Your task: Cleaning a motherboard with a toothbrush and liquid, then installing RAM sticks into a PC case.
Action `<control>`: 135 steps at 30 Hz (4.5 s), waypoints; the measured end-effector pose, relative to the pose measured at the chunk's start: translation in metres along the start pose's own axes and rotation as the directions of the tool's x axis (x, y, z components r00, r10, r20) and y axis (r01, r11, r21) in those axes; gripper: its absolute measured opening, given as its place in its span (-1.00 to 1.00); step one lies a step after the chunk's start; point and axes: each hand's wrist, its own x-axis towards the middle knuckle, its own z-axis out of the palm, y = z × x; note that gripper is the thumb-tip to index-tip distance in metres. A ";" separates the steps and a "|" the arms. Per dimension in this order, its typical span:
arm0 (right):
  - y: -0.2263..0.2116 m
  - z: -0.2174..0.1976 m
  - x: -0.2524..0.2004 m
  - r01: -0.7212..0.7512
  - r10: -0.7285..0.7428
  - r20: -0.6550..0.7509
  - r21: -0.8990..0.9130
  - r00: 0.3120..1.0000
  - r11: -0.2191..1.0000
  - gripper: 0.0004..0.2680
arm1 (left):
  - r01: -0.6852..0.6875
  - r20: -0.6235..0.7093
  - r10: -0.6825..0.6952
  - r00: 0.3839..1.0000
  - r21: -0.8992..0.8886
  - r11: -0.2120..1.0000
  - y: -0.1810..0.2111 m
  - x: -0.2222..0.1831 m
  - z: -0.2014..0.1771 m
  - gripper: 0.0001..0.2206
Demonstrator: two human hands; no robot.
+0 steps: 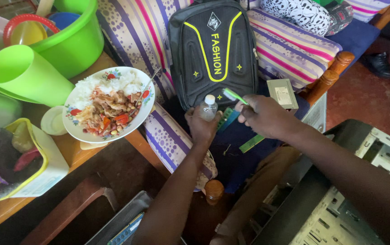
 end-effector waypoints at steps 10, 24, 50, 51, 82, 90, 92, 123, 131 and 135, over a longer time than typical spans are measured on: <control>0.015 -0.003 -0.002 0.000 0.001 0.024 -0.058 1.000 0.998 -0.78 | 0.132 0.271 -0.146 0.951 0.071 0.989 0.036 0.000 -0.047 -0.34; -0.098 -0.057 -0.100 0.139 -0.309 -0.286 -0.490 0.907 0.861 -0.74 | -0.258 0.371 0.364 0.854 -0.305 0.917 0.196 -0.067 -0.093 -0.67; -0.091 -0.110 -0.409 0.038 -0.244 -0.477 -0.401 0.844 0.915 -0.84 | 0.474 0.408 0.448 -0.795 -0.042 0.879 0.333 -0.268 -0.090 -0.65; -0.089 -0.111 -0.411 -0.090 -0.181 -0.530 -0.444 0.829 0.891 -0.88 | 0.472 0.634 0.423 -0.648 -0.101 0.876 0.336 -0.274 -0.094 -0.64; -0.063 -0.106 -0.371 -0.176 -0.059 -0.534 -0.379 0.843 0.908 -0.88 | 0.575 0.806 0.574 -0.148 -0.402 0.713 0.302 -0.247 -0.079 -0.54; -0.067 -0.113 -0.373 -0.120 -0.212 -0.387 -0.676 0.897 0.727 -0.61 | 0.441 0.744 0.655 -0.129 -0.549 0.710 0.289 -0.217 -0.066 -0.57; -0.074 -0.116 -0.371 -0.068 -0.223 -0.401 -0.596 0.889 0.800 -0.69 | 0.410 0.753 0.647 -0.116 -0.557 0.722 0.289 -0.217 -0.066 -0.53; -0.077 -0.134 -0.352 0.245 -0.362 -0.363 -0.330 0.859 0.912 -0.86 | 0.730 0.725 0.583 -0.368 -0.163 0.663 0.275 -0.184 -0.064 -0.20; -0.014 -0.088 -0.331 -0.057 -0.036 -0.519 -0.163 0.854 0.985 -0.86 | 0.622 0.804 0.583 0.117 -0.517 0.588 0.270 -0.173 -0.061 -0.23; 0.021 -0.048 -0.314 -0.134 -0.043 -0.381 -0.428 0.924 0.894 -0.80 | 0.565 0.785 0.579 0.223 -0.588 0.580 0.263 -0.177 -0.059 -0.34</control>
